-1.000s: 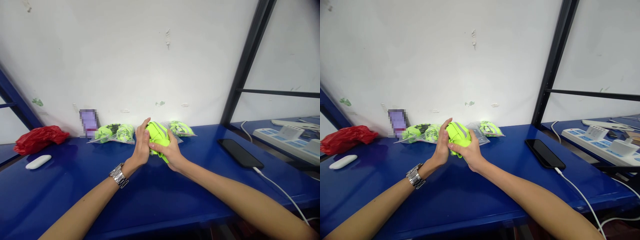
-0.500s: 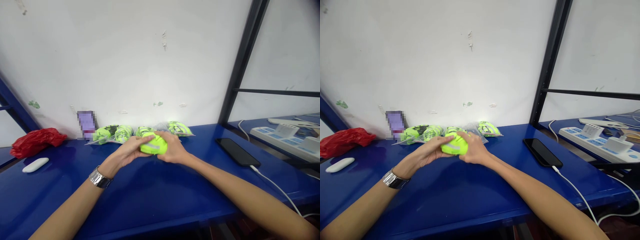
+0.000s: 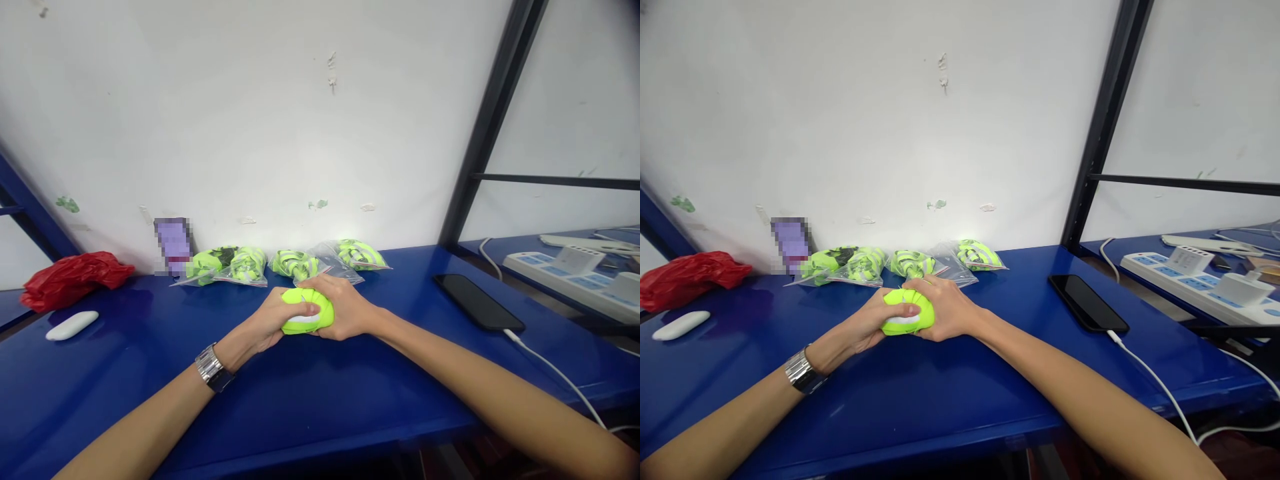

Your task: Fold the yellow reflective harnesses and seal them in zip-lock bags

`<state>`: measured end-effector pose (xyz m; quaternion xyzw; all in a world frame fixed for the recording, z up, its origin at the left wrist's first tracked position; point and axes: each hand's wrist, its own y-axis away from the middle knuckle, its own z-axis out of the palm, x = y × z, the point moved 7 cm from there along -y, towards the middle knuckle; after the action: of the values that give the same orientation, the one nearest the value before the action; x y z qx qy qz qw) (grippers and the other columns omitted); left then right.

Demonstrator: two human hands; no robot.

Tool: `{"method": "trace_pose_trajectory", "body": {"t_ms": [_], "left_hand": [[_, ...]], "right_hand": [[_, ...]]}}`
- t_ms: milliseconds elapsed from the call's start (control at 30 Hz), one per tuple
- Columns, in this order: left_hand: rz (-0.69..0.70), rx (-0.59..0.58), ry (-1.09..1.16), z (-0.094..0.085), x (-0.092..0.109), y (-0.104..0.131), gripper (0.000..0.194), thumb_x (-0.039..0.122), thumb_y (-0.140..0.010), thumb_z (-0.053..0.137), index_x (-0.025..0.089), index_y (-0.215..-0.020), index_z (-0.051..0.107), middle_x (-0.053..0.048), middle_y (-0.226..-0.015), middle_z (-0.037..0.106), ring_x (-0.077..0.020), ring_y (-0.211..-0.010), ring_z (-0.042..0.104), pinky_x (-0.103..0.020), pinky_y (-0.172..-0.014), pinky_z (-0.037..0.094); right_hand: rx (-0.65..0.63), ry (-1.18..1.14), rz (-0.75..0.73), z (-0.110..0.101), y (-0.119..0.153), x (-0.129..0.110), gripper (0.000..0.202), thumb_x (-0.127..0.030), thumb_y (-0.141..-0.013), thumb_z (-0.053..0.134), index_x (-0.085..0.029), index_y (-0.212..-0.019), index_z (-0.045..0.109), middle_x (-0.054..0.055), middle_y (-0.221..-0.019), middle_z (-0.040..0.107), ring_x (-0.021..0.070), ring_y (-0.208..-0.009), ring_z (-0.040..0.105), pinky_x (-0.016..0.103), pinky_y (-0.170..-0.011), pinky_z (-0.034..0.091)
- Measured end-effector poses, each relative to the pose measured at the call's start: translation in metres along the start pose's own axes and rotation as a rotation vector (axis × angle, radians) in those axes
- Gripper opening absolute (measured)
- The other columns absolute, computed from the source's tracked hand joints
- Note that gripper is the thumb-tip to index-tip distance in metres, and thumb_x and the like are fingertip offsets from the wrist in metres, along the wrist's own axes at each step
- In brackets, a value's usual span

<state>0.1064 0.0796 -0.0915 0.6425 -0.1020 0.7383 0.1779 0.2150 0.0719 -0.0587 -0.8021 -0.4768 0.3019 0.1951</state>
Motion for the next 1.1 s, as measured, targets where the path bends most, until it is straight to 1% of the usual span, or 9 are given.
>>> {"method": "trace_pose_trajectory", "body": {"t_ms": [133, 233, 333, 467, 533, 600, 700, 900, 1100], "left_hand": [[0.103, 0.08, -0.036, -0.003, 0.011, -0.001, 0.022, 0.015, -0.056, 0.084, 0.011, -0.071, 0.069, 0.001, -0.062, 0.066, -0.0092, -0.055, 0.06, -0.018, -0.054, 0.05], [0.205, 0.186, -0.04, -0.011, 0.025, -0.002, 0.025, 0.015, -0.054, 0.085, 0.011, -0.072, 0.069, 0.0, -0.067, 0.068, -0.0109, -0.059, 0.062, -0.019, -0.057, 0.051], [0.348, 0.35, 0.023, -0.022, 0.039, 0.001, 0.03, 0.017, -0.055, 0.084, 0.011, -0.081, 0.071, -0.003, -0.081, 0.072, -0.0142, -0.069, 0.065, -0.023, -0.065, 0.054], [0.402, 0.394, 0.072, -0.017, 0.037, 0.004, 0.029, 0.018, -0.055, 0.084, 0.01, -0.08, 0.072, -0.004, -0.079, 0.072, -0.0131, -0.068, 0.064, -0.022, -0.064, 0.053], [0.375, 0.369, 0.083, -0.01, 0.03, 0.004, 0.028, 0.019, -0.054, 0.085, 0.01, -0.078, 0.072, -0.003, -0.075, 0.071, -0.0123, -0.065, 0.063, -0.021, -0.061, 0.052], [0.35, 0.344, 0.092, -0.005, 0.024, 0.005, 0.028, 0.021, -0.054, 0.085, 0.009, -0.076, 0.072, -0.003, -0.072, 0.07, -0.0119, -0.063, 0.062, -0.021, -0.059, 0.052], [0.331, 0.309, 0.086, 0.0, 0.021, 0.007, 0.027, 0.022, -0.055, 0.085, 0.01, -0.074, 0.072, -0.002, -0.069, 0.069, -0.0111, -0.061, 0.061, -0.02, -0.057, 0.051], [0.274, 0.211, 0.006, 0.009, 0.024, 0.009, 0.021, 0.019, -0.055, 0.084, 0.009, -0.065, 0.068, 0.001, -0.059, 0.062, -0.0088, -0.055, 0.057, -0.018, -0.052, 0.047], [0.227, 0.127, -0.065, 0.009, 0.026, 0.011, 0.024, 0.022, -0.054, 0.085, 0.009, -0.063, 0.067, 0.002, -0.056, 0.06, -0.0075, -0.05, 0.053, -0.017, -0.046, 0.044]], "right_hand": [[-0.056, 0.222, 0.062, -0.009, -0.004, -0.003, 0.08, -0.029, -0.058, 0.07, -0.02, -0.133, 0.043, 0.012, -0.111, 0.055, 0.0307, -0.099, 0.051, 0.049, -0.086, 0.041], [0.041, 0.367, 0.105, -0.027, -0.006, -0.011, 0.088, -0.036, -0.061, 0.07, -0.021, -0.14, 0.035, 0.015, -0.128, 0.046, 0.037, -0.116, 0.041, 0.058, -0.096, 0.032], [0.215, 0.32, 0.155, -0.038, -0.004, -0.015, 0.088, -0.048, -0.075, 0.06, -0.011, -0.145, 0.022, 0.021, -0.145, 0.03, 0.0347, -0.134, 0.027, 0.054, -0.108, 0.024], [0.197, 0.096, 0.318, -0.022, -0.003, 0.0, 0.088, -0.059, -0.085, 0.048, -0.008, -0.148, 0.012, 0.022, -0.154, 0.014, 0.0319, -0.143, 0.013, 0.051, -0.113, 0.02], [0.211, -0.032, 0.428, -0.016, -0.002, 0.011, 0.094, -0.064, -0.079, 0.056, -0.011, -0.147, 0.019, 0.022, -0.152, 0.022, 0.034, -0.141, 0.022, 0.052, -0.111, 0.026], [0.266, -0.158, 0.509, -0.016, -0.001, 0.02, 0.095, -0.064, -0.069, 0.066, -0.014, -0.143, 0.032, 0.019, -0.14, 0.043, 0.0343, -0.129, 0.041, 0.051, -0.104, 0.035], [0.342, -0.376, 0.547, -0.015, 0.0, 0.028, 0.085, -0.057, -0.06, 0.077, -0.017, -0.13, 0.049, 0.011, -0.114, 0.063, 0.0274, -0.104, 0.059, 0.042, -0.09, 0.046], [0.405, -0.885, 0.547, -0.002, 0.002, 0.031, 0.039, -0.043, -0.064, 0.08, -0.015, -0.088, 0.068, 0.003, -0.08, 0.068, 0.0151, -0.07, 0.061, 0.026, -0.062, 0.048], [0.295, -1.305, 0.596, 0.014, 0.004, 0.021, 0.03, -0.031, -0.059, 0.085, -0.012, -0.076, 0.068, 0.002, -0.07, 0.066, 0.0117, -0.061, 0.06, 0.023, -0.058, 0.049]]}}
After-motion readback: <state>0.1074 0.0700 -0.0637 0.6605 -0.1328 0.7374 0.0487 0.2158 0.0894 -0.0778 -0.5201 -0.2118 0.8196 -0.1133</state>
